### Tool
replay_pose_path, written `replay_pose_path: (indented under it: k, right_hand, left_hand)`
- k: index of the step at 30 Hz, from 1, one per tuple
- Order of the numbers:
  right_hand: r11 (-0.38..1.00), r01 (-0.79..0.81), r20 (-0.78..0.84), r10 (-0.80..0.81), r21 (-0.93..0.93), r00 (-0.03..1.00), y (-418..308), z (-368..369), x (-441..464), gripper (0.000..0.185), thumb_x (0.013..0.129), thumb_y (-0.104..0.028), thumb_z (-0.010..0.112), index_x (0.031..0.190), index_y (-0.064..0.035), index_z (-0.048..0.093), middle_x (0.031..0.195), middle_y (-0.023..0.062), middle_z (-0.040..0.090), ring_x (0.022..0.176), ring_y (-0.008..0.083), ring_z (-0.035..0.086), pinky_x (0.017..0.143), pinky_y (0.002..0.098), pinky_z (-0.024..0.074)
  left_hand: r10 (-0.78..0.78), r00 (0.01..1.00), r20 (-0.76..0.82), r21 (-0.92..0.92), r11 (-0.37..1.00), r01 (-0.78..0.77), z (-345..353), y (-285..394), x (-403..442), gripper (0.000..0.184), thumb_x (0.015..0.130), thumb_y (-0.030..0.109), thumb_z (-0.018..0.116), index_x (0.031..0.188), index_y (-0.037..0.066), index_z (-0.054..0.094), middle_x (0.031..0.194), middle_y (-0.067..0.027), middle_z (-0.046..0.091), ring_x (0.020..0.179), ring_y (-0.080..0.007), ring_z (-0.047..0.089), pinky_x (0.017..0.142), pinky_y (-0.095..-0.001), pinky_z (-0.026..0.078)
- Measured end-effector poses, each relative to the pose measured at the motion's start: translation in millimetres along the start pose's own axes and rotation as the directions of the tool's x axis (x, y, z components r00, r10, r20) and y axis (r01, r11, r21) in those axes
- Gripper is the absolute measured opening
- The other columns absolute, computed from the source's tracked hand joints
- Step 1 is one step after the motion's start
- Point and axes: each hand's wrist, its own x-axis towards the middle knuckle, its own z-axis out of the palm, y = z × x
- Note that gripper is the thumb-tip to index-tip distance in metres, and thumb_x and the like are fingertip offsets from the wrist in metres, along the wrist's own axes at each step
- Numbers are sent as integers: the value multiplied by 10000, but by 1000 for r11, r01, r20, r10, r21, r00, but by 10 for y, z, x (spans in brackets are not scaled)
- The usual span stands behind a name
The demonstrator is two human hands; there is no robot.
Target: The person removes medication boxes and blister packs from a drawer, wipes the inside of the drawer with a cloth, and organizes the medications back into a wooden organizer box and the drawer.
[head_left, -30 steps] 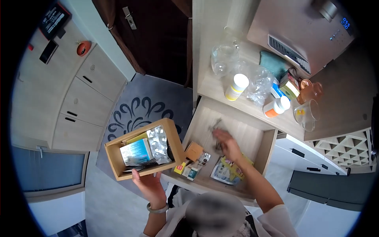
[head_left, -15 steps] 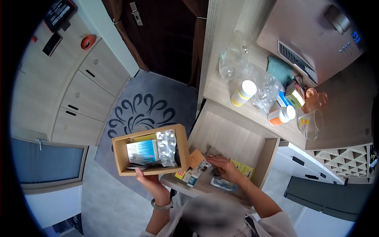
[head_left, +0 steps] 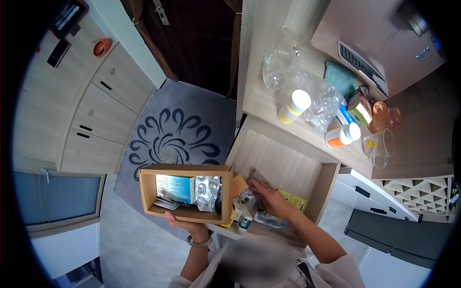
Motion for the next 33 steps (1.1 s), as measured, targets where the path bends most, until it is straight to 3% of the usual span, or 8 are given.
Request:
replay_pose_path:
  k: [4,7,12,16,19,21,27,33]
  right_hand:
    - [967,-155,174,120,201,977,-11,-324,173,848,725,74,579,1497,-66,257,1396,142,505,1275,364,467,1092,431,359]
    - [994,-7,-95,-4,-108,996,-332,-408,406,749,727,-28,687,1418,-108,408,1327,92,527,1306,286,437,1096,468,285]
    - [992,83,-50,-87,-92,995,-390,-213,464,553,730,-62,742,1242,-109,540,1218,118,562,1208,315,499,1028,437,345]
    - [982,-83,-598,171,171,783,-174,-466,44,525,726,-24,766,1197,-76,541,1190,125,572,1159,301,530,968,394,398]
    - [940,-305,-691,321,151,648,-48,-578,-199,556,710,-29,771,1211,-64,531,1223,126,547,1152,332,514,988,416,374]
    - [730,-597,-798,120,-332,590,-127,-544,-236,527,725,-32,748,1206,-57,535,1240,123,536,1151,343,499,1010,448,345]
    - [882,-139,-350,-31,-451,936,-217,57,-6,450,752,12,658,1188,-61,574,1172,145,562,1126,363,501,995,464,368]
    - [949,-236,-711,20,-207,703,33,-334,791,392,751,99,532,1131,39,610,1094,193,558,1048,400,516,933,433,437]
  left_hand:
    - [23,998,-61,-31,999,-25,44,20,-12,725,973,645,255,1420,75,304,1401,-74,364,1290,-199,372,1103,-364,288]
    - [8,997,-76,-39,999,-11,121,81,-12,704,971,640,270,1401,84,324,1380,-66,380,1275,-194,385,1090,-359,298]
    - [-19,997,-70,-66,998,15,167,98,-5,682,967,635,289,1375,91,344,1358,-53,390,1258,-189,396,1075,-354,307]
    - [48,991,-123,-4,999,-49,128,48,0,696,962,650,288,1341,70,356,1320,-63,401,1235,-188,400,1071,-361,308]
    - [81,985,-154,34,996,-76,121,20,-12,712,958,670,282,1298,51,376,1285,-74,410,1213,-186,405,1069,-367,309]
    - [93,984,-152,39,995,-88,119,17,1,709,960,672,275,1289,53,381,1289,-74,409,1215,-185,404,1072,-367,307]
    - [60,991,-123,13,998,-59,174,64,-31,729,960,676,275,1320,50,369,1291,-76,409,1202,-190,406,1069,-368,310]
    - [73,991,-109,-41,996,-78,123,45,-3,700,964,632,329,1302,22,393,1241,-86,450,1155,-185,445,1020,-347,352]
